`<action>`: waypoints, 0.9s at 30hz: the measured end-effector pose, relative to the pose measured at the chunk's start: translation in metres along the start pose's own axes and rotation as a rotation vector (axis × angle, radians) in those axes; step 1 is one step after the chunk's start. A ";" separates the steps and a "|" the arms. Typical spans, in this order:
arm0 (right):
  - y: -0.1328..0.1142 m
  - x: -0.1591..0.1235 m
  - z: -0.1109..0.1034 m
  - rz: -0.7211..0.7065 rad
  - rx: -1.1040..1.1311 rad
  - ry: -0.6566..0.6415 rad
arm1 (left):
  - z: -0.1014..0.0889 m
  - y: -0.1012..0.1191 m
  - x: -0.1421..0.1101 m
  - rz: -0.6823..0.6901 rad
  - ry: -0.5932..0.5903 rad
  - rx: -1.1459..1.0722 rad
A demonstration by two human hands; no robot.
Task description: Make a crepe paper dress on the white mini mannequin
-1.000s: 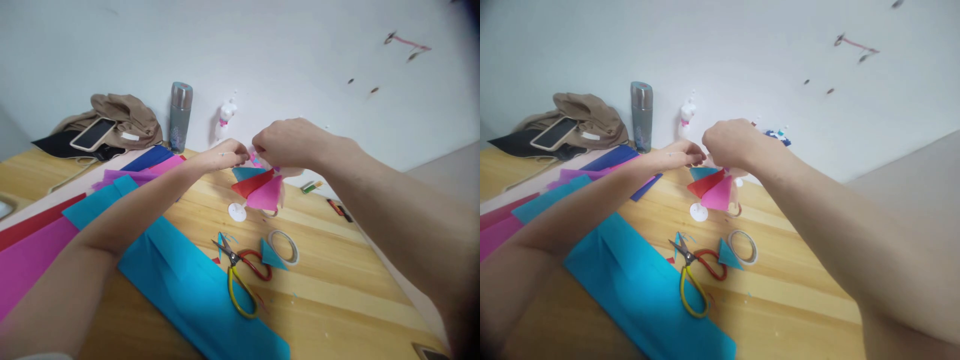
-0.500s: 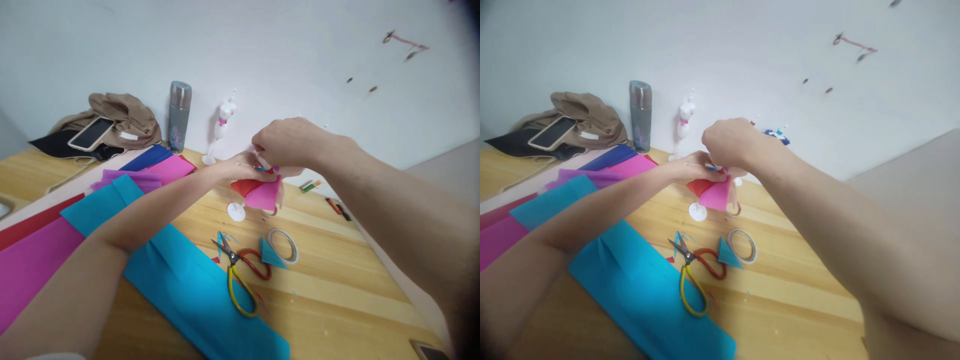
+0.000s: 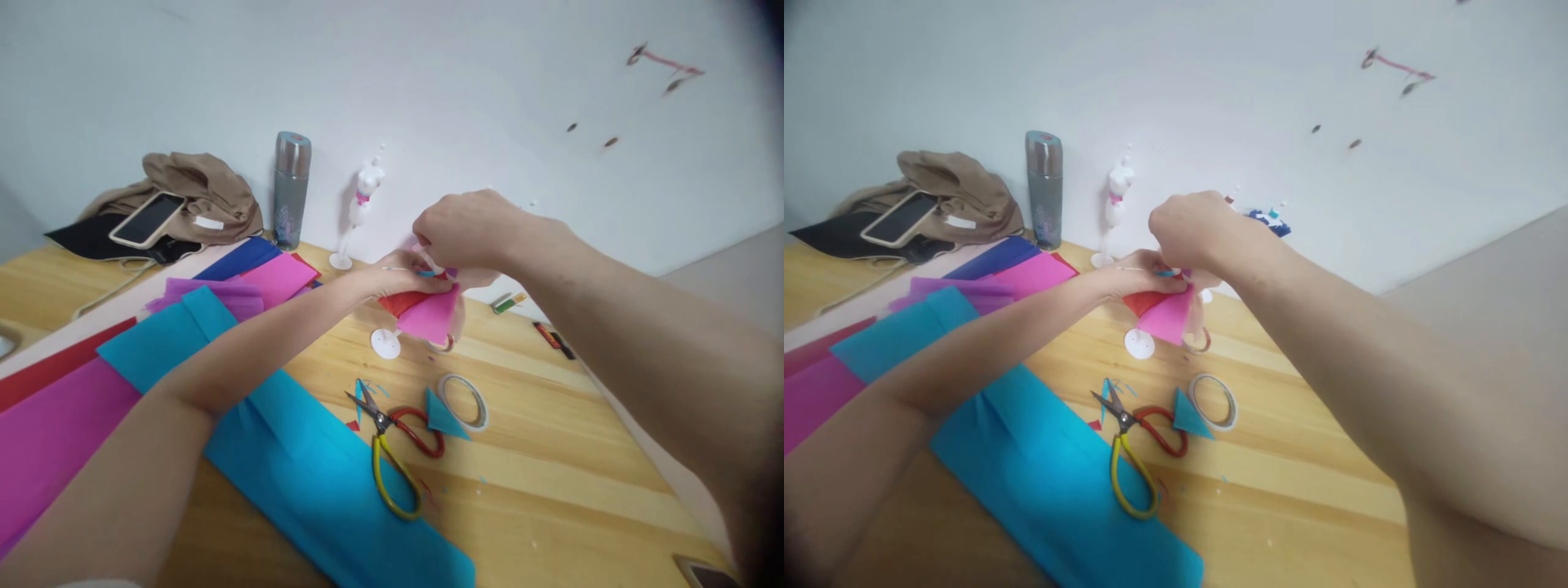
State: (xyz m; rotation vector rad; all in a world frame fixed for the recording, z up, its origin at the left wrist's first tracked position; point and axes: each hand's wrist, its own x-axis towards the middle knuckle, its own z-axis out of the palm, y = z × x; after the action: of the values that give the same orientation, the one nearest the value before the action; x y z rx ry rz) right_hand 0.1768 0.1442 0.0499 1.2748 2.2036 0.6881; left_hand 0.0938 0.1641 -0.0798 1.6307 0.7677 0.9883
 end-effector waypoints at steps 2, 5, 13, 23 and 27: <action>0.002 0.002 0.003 -0.005 -0.013 0.001 | -0.004 0.000 -0.002 0.007 -0.067 -0.031; 0.004 0.004 0.007 -0.025 -0.033 0.018 | -0.007 0.004 -0.012 -0.001 -0.016 0.093; -0.002 0.002 0.002 0.045 0.067 0.016 | 0.022 0.031 -0.060 0.256 0.346 0.902; 0.005 0.011 0.009 0.052 0.203 0.027 | 0.046 0.018 -0.033 0.236 0.433 0.924; 0.013 0.021 0.021 0.026 0.356 0.102 | 0.049 0.024 -0.028 0.207 0.450 0.877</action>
State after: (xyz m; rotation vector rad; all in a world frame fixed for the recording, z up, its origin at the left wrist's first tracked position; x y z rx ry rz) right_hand 0.1890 0.1716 0.0389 1.4678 2.4763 0.3869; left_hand 0.1251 0.1119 -0.0696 2.2892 1.5066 1.2848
